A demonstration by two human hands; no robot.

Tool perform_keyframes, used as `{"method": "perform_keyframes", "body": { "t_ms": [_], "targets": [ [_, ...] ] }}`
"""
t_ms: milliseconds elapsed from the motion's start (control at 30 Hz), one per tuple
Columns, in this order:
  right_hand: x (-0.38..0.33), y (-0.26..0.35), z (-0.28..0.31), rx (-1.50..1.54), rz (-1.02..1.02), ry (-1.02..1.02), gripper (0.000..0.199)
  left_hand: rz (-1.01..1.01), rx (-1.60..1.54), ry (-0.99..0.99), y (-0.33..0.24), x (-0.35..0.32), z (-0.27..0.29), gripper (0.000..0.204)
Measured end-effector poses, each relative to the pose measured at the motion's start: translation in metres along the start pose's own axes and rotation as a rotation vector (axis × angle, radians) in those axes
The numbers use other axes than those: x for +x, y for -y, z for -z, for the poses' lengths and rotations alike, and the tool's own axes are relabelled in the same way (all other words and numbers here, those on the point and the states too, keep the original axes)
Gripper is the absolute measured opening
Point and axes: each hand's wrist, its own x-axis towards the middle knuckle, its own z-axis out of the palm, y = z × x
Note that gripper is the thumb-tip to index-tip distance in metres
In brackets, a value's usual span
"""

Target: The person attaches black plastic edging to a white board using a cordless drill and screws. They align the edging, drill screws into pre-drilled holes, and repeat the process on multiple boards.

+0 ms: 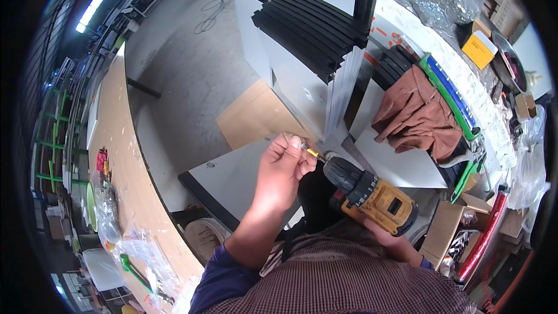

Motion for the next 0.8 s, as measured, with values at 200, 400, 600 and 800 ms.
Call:
{"method": "perform_keyframes", "body": {
  "t_ms": [200,400,600,800],
  "targets": [
    [0.003,-0.009,0.002,0.187,-0.167,0.061,0.038,-0.028,0.211,0.059,-0.011,-0.005,0.011,0.022],
    [0.016,0.004,-0.009,0.194,-0.178,0.055,0.037,-0.091,0.248,0.019,-0.009,-0.027,0.026,0.027],
    [0.033,0.019,-0.019,0.528,-0.281,-0.023,0.043,-0.522,1.226,-0.953,-0.014,-0.076,0.154,0.065],
    [0.035,0.015,-0.03,0.505,-0.315,-0.043,0.041,-0.121,0.868,-1.322,0.034,-0.123,0.268,0.089]
  ]
}}
